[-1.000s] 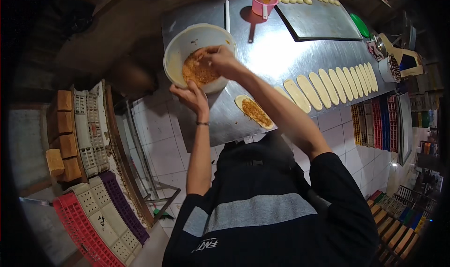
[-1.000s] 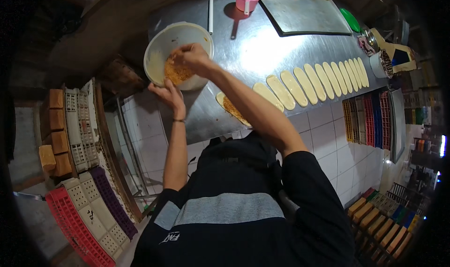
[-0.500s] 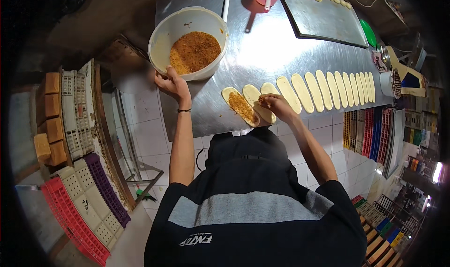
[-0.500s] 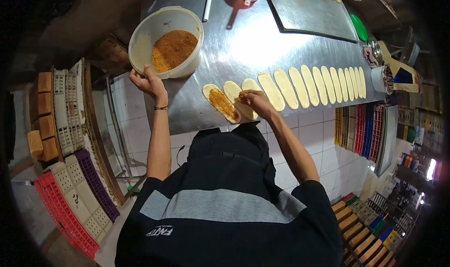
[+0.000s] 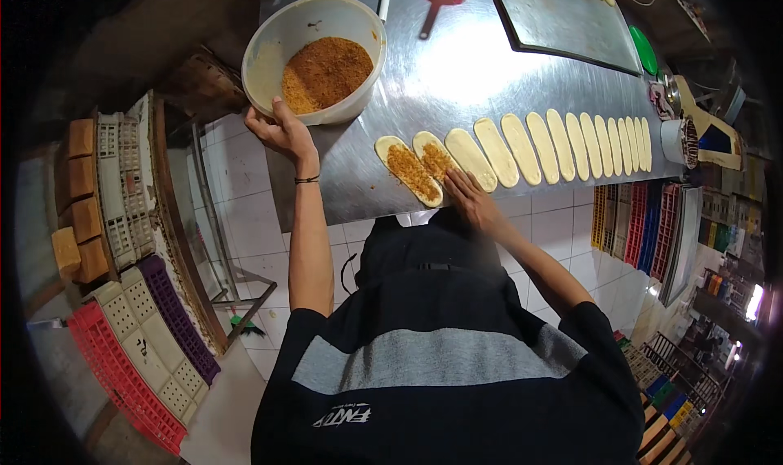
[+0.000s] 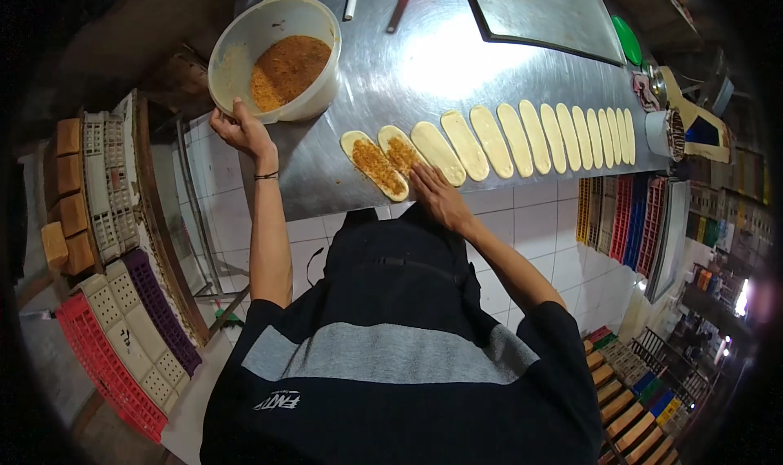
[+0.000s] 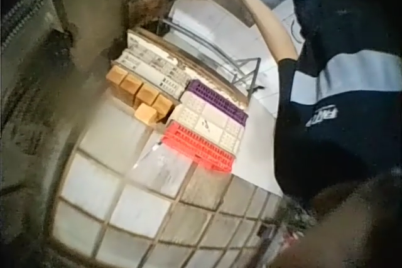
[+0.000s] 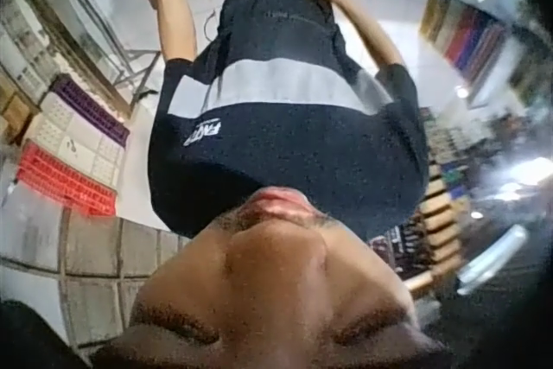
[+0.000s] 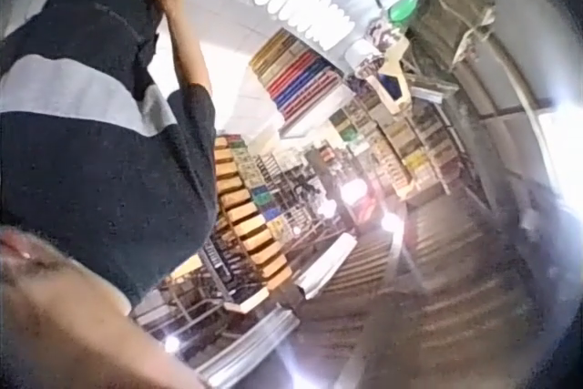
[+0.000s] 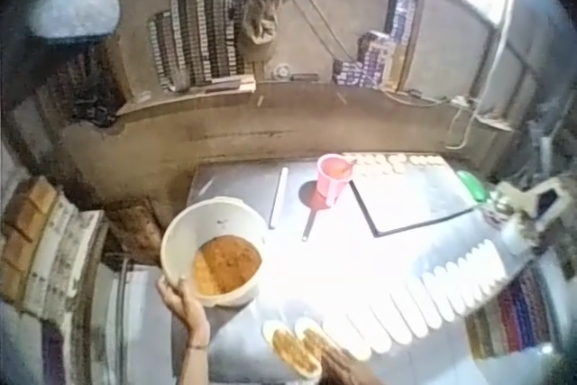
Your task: Applying glaze and filling to pieces of dough and rolling them into bread rolls on a bakery workbench.
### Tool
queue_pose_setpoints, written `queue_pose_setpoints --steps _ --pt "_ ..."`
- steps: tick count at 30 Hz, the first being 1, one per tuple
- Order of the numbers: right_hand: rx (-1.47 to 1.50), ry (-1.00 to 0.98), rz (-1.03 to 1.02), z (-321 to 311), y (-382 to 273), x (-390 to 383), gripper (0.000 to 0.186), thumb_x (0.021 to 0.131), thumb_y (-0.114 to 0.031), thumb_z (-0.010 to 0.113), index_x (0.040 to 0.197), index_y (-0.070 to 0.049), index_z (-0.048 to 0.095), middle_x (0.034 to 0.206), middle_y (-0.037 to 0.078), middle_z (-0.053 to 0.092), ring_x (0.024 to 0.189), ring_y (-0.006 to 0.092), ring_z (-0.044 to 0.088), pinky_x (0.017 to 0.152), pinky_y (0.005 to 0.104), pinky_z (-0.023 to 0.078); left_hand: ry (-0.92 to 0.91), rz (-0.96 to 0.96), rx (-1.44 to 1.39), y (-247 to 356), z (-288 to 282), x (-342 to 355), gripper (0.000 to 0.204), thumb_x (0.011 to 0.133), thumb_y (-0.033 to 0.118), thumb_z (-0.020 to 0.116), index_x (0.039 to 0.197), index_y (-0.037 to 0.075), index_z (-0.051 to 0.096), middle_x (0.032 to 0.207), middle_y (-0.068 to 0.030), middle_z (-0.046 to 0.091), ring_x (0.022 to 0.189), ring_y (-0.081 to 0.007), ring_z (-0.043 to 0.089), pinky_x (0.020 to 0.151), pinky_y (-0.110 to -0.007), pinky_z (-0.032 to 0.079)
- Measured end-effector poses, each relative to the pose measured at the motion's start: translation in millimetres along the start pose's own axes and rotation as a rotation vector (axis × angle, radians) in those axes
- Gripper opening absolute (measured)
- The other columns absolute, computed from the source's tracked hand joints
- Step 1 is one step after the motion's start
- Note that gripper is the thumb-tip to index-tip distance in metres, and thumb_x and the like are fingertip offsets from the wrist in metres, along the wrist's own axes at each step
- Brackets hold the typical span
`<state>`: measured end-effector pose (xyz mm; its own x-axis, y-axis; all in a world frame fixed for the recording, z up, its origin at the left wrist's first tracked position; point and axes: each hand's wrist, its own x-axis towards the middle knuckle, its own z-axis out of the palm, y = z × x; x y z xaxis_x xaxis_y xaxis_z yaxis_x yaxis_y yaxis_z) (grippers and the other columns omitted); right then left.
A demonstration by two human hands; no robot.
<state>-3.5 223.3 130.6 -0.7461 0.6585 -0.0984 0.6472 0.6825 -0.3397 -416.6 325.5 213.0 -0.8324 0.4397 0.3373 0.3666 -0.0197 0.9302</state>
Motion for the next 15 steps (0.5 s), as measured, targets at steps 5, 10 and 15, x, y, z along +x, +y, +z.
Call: queue_pose_setpoints --steps 5,10,15 --pt "0.059 -0.077 0.09 -33 -6 -15 0.056 0.1 -0.015 0.055 0.154 -0.004 0.041 0.162 0.018 0.036 0.153 0.0338 0.029 0.125 0.0458 0.024 0.013 -0.037 -0.029 10 -4 11 0.036 0.094 0.013 0.061 0.124 -0.007 0.056 0.117 -0.0214 0.066 0.093 -0.0247 0.069 0.078 -0.037 0.058" --pt "0.299 0.547 0.136 -145 -38 90 0.057 0.091 0.004 0.061 0.146 -0.006 0.051 0.152 0.019 0.048 0.14 0.039 0.046 0.113 0.0453 0.042 -0.196 -0.255 -0.06 58 -15 10 0.041 0.088 0.011 0.055 0.124 -0.008 0.058 0.105 -0.0232 0.069 0.084 -0.0308 0.07 0.07 -0.042 0.057" --pt "0.627 0.7 -0.135 -196 -119 216 0.046 0.087 0.011 0.058 0.13 -0.002 0.063 0.134 0.019 0.064 0.126 0.0356 0.061 0.104 0.0398 0.051 -0.079 0.118 0.121 21 -40 -17 0.041 0.088 0.01 0.054 0.125 -0.008 0.056 0.103 -0.0217 0.07 0.077 -0.0326 0.07 0.064 -0.042 0.056"
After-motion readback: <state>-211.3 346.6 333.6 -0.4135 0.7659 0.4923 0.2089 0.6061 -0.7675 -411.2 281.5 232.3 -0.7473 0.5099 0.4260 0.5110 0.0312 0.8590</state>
